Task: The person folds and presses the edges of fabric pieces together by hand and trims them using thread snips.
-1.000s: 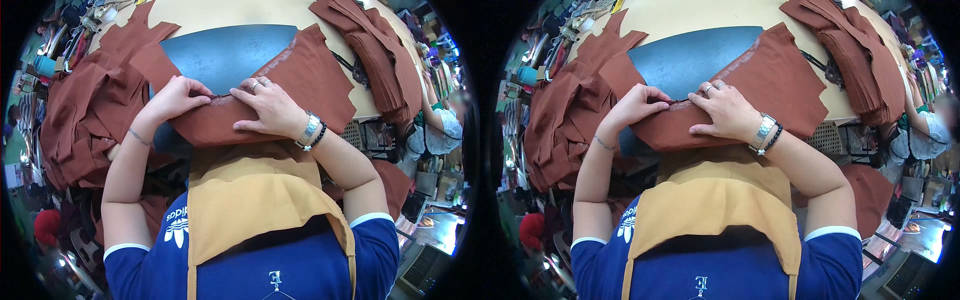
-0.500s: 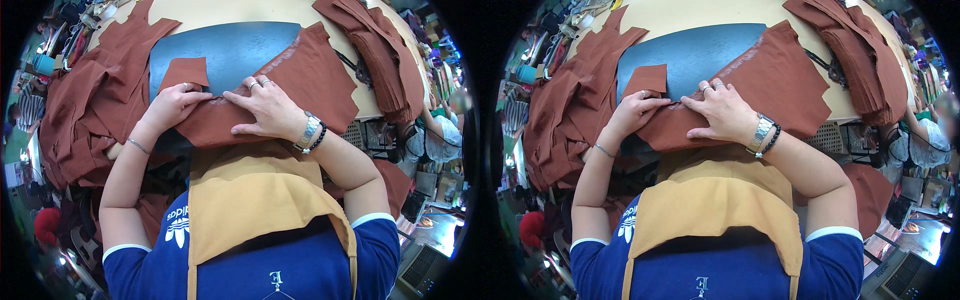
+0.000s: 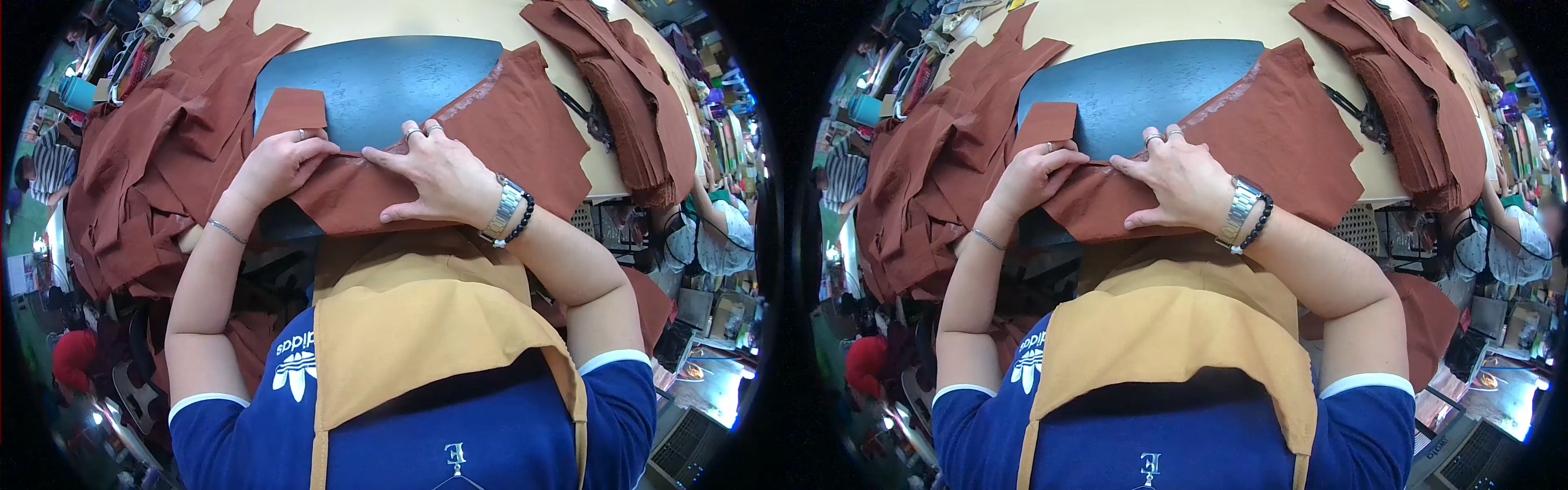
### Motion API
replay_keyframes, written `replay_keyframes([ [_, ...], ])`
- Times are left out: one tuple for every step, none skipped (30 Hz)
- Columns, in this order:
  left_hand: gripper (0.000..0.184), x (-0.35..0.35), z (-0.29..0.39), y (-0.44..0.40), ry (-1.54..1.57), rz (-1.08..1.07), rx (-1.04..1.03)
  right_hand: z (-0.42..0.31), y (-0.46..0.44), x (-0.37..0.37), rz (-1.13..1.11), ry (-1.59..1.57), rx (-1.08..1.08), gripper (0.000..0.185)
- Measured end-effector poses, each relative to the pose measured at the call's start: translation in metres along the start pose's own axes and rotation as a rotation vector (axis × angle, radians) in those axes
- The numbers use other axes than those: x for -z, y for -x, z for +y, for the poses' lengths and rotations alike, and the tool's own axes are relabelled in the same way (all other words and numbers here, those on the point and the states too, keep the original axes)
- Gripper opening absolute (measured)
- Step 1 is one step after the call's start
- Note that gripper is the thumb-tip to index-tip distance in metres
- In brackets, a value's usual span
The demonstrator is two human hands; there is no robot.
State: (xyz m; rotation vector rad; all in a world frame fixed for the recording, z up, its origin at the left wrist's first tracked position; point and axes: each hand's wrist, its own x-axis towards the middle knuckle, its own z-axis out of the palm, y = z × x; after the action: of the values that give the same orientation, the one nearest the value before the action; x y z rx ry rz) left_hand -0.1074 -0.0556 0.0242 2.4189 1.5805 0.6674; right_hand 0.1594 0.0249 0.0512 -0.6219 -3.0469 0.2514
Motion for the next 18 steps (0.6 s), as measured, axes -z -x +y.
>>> replay_keyframes([
  [0.017, -0.001, -0.001, 0.001, 0.007, 0.002, 0.007, 0.000, -0.001, 0.001, -0.001, -0.003, 0.001, 0.084],
  [0.017, -0.001, -0.002, 0.002, -0.011, -0.005, 0.013, 0.000, -0.002, 0.002, -0.011, -0.008, 0.000, 0.083],
  [0.017, -0.001, -0.002, 0.003, -0.029, -0.012, 0.018, -0.001, -0.003, 0.003, -0.021, -0.013, -0.001, 0.083],
  [0.018, -0.001, -0.002, 0.004, -0.047, -0.019, 0.024, -0.001, -0.004, 0.004, -0.032, -0.019, -0.002, 0.083],
  [0.018, -0.002, -0.001, 0.004, -0.076, 0.006, -0.006, -0.001, -0.005, 0.003, -0.025, -0.008, 0.002, 0.083],
  [0.019, -0.003, 0.001, 0.004, -0.106, 0.032, -0.036, -0.001, -0.006, 0.001, -0.018, 0.002, 0.005, 0.084],
  [0.020, -0.003, 0.001, 0.004, -0.136, 0.057, -0.066, -0.001, -0.007, 0.000, -0.010, 0.013, 0.009, 0.085],
  [0.022, -0.004, 0.000, 0.006, -0.160, 0.031, -0.046, -0.003, -0.008, 0.002, -0.037, 0.011, 0.006, 0.085],
  [0.024, -0.005, -0.002, 0.009, -0.184, 0.004, -0.025, -0.006, -0.011, 0.007, -0.063, 0.009, 0.004, 0.084],
  [0.027, -0.005, -0.003, 0.011, -0.208, -0.023, -0.005, -0.008, -0.013, 0.011, -0.088, 0.007, 0.002, 0.083],
  [0.028, -0.006, -0.003, 0.012, -0.223, -0.028, 0.008, -0.011, -0.016, 0.014, -0.115, 0.008, -0.011, 0.084],
  [0.028, -0.006, -0.002, 0.012, -0.239, -0.034, 0.021, -0.014, -0.019, 0.017, -0.141, 0.008, -0.024, 0.084],
  [0.029, -0.007, -0.001, 0.013, -0.253, -0.040, 0.033, -0.016, -0.021, 0.018, -0.168, 0.010, -0.039, 0.084],
  [0.029, -0.008, -0.001, 0.014, -0.266, -0.030, 0.040, -0.015, -0.021, 0.019, -0.178, 0.003, -0.034, 0.084],
  [0.030, -0.009, 0.000, 0.015, -0.278, -0.021, 0.047, -0.014, -0.020, 0.020, -0.188, -0.006, -0.029, 0.084],
  [0.030, -0.009, 0.000, 0.016, -0.290, -0.012, 0.053, -0.014, -0.020, 0.020, -0.197, -0.014, -0.025, 0.084],
  [0.030, -0.009, 0.001, 0.016, -0.288, -0.011, 0.071, -0.008, -0.015, 0.016, -0.129, -0.022, 0.005, 0.084],
  [0.030, -0.010, 0.003, 0.016, -0.286, -0.011, 0.095, 0.002, -0.006, 0.008, -0.063, -0.032, 0.041, 0.084],
])
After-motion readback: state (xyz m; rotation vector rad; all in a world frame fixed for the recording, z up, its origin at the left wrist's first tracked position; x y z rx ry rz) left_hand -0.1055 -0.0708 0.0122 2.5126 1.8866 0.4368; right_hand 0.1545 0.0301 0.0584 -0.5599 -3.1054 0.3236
